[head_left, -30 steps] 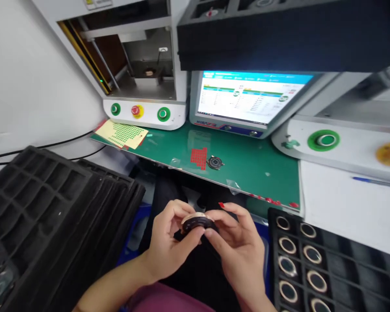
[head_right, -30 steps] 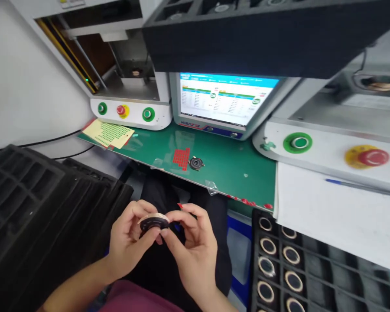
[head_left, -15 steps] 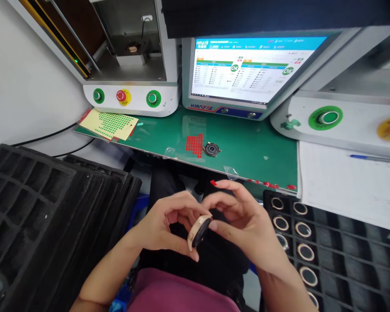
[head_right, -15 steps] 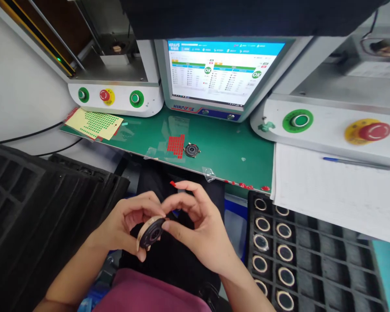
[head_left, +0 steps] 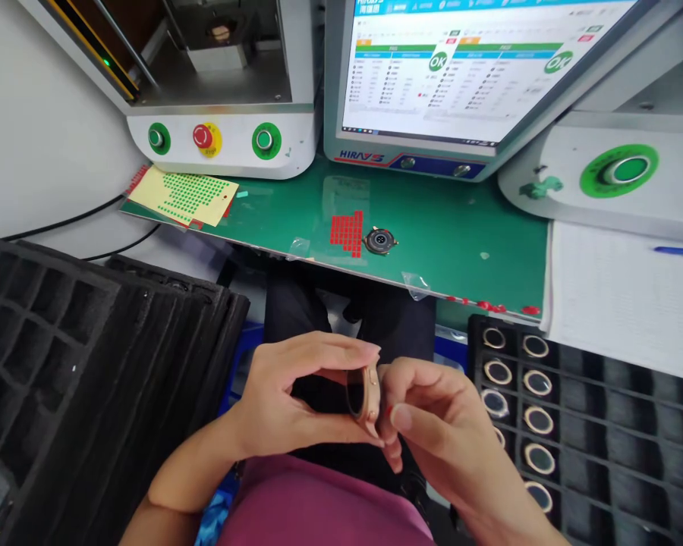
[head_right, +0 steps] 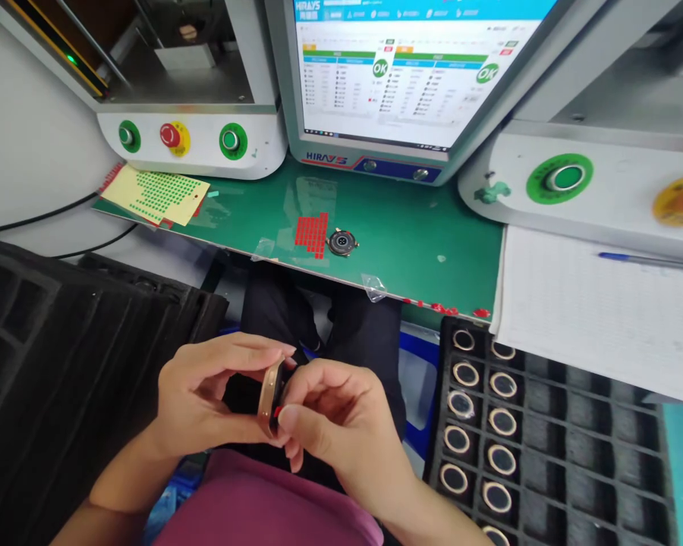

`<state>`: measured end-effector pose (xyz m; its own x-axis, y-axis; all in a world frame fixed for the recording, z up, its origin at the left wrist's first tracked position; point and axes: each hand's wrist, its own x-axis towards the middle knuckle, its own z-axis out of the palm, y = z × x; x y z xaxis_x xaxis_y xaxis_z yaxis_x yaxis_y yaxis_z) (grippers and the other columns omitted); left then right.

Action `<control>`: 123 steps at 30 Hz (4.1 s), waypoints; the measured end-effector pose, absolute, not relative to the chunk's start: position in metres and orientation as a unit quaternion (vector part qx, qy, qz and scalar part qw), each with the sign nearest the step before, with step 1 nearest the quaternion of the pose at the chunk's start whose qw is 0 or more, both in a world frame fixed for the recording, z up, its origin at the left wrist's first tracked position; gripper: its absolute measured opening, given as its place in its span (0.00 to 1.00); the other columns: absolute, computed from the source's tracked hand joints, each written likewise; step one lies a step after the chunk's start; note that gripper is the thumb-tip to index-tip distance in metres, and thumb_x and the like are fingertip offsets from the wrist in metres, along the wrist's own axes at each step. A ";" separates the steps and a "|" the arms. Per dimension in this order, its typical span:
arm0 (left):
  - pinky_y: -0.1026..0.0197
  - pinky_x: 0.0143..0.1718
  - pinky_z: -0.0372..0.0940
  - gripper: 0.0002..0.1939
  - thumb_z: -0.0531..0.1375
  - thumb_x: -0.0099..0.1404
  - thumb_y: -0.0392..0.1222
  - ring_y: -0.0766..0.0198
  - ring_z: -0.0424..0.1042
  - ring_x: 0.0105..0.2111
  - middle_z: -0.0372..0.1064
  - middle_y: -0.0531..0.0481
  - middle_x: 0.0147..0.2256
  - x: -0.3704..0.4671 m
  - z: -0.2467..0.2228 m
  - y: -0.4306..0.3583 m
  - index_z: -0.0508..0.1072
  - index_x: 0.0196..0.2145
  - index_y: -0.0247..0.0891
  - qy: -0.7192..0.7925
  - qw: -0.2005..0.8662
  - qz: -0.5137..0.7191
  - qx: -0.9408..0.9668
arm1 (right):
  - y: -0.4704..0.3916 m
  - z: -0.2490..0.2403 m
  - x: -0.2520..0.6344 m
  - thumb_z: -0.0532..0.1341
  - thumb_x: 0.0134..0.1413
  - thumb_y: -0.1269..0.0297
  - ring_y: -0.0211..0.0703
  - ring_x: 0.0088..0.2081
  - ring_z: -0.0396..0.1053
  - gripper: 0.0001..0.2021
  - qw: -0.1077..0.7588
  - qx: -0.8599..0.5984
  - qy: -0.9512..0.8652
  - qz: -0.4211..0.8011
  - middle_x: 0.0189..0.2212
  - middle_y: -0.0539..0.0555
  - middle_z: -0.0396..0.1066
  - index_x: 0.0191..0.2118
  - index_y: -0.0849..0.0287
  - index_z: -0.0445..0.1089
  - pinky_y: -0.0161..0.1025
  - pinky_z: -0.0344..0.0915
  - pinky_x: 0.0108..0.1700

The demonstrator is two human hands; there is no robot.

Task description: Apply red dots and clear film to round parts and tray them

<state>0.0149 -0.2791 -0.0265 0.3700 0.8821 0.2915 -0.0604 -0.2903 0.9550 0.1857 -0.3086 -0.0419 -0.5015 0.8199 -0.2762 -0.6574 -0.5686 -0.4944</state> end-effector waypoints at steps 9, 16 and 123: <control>0.60 0.43 0.77 0.33 0.76 0.48 0.37 0.57 0.80 0.42 0.79 0.42 0.45 0.010 -0.028 -0.281 0.76 0.53 0.42 0.328 0.459 0.450 0.692 | -0.310 -0.036 0.182 0.74 0.47 0.67 0.31 0.18 0.69 0.08 0.453 -0.290 -0.170 0.826 0.22 0.51 0.75 0.26 0.59 0.75 0.25 0.69 0.22; 0.62 0.44 0.75 0.30 0.75 0.50 0.38 0.58 0.80 0.41 0.79 0.42 0.44 0.011 -0.026 -0.278 0.76 0.52 0.40 0.316 0.447 0.452 0.705 | -0.308 -0.034 0.182 0.74 0.47 0.64 0.29 0.19 0.67 0.10 0.457 -0.309 -0.201 0.810 0.19 0.50 0.73 0.24 0.60 0.74 0.24 0.67 0.23; 0.68 0.18 0.52 0.21 0.60 0.65 0.56 0.70 0.60 0.18 0.65 0.50 0.20 0.053 -0.025 -0.287 0.70 0.25 0.34 0.200 0.918 0.320 0.127 | -0.321 -0.052 0.174 0.69 0.42 0.79 0.51 0.48 0.77 0.38 0.664 -0.369 -0.495 0.422 0.50 0.54 0.76 0.60 0.50 0.61 0.49 0.78 0.46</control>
